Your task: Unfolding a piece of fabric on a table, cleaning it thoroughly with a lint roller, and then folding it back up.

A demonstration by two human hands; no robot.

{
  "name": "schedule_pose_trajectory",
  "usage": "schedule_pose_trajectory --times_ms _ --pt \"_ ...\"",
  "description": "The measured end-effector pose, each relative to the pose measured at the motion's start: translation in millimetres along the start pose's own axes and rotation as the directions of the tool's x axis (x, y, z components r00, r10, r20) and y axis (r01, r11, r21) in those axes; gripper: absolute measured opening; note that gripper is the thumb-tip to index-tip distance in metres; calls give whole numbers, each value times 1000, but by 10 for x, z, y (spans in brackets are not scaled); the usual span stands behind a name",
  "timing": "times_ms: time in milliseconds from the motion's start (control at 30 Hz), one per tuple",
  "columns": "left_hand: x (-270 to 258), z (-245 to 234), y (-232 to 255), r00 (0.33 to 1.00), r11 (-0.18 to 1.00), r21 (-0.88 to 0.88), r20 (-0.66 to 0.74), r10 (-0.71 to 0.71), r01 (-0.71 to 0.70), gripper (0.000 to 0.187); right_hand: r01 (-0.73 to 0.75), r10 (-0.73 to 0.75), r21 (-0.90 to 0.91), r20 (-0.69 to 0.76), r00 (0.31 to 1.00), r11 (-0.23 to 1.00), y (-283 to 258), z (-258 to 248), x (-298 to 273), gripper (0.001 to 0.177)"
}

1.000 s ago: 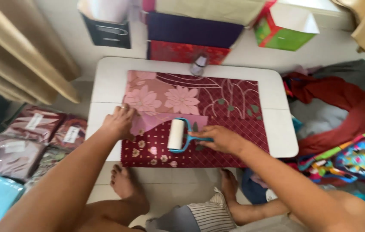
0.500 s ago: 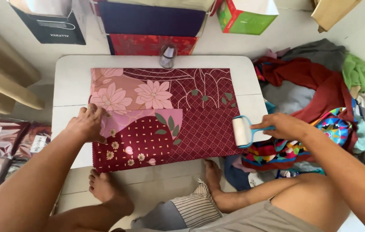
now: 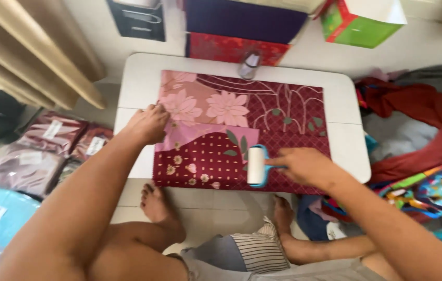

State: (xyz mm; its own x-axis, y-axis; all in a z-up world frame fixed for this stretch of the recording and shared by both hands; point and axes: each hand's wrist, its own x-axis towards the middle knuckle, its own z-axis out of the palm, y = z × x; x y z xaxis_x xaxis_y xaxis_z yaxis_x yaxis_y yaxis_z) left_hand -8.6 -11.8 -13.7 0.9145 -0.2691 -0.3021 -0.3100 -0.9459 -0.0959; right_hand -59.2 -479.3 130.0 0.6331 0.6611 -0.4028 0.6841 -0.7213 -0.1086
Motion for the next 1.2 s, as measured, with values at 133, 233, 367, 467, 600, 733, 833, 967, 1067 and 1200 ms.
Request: schedule_pose_trajectory --times_ms 133,233,367,467,600,733,833,967,1067,1200 --pt "15 -67 28 1000 990 -137 0 29 -28 61 107 -116 -99 -97 988 989 -650 33 606 34" --pt "23 -90 29 999 989 -143 15 41 -39 70 153 -172 -117 -180 968 981 -1094 112 1072 29" --pt "-23 -129 62 998 989 -142 32 51 -46 68 226 -239 -77 -266 934 971 -1589 85 1505 32" --pt "-42 -123 106 998 986 -167 58 29 -19 67 293 -267 43 -303 915 955 -1708 111 1652 35" --pt "-7 26 102 994 977 -212 103 24 -2 63 351 -296 144 -304 906 925 -1408 229 1478 46" --pt "-61 16 131 992 987 -157 115 61 -42 74 445 -340 289 -347 874 848 -803 407 1130 51" --pt "-124 -34 174 990 993 -105 124 73 -60 93 427 -318 322 -338 886 845 -352 422 714 48" --pt "-139 -93 228 991 997 -63 122 46 -38 104 329 -244 334 -271 931 883 155 212 58 43" --pt "-107 -74 208 989 997 -69 145 38 -29 102 266 -198 349 -219 955 898 596 164 -339 42" --pt "-106 -186 250 984 998 -64 176 30 -19 94 122 -69 349 -162 984 929 1131 150 -815 39"
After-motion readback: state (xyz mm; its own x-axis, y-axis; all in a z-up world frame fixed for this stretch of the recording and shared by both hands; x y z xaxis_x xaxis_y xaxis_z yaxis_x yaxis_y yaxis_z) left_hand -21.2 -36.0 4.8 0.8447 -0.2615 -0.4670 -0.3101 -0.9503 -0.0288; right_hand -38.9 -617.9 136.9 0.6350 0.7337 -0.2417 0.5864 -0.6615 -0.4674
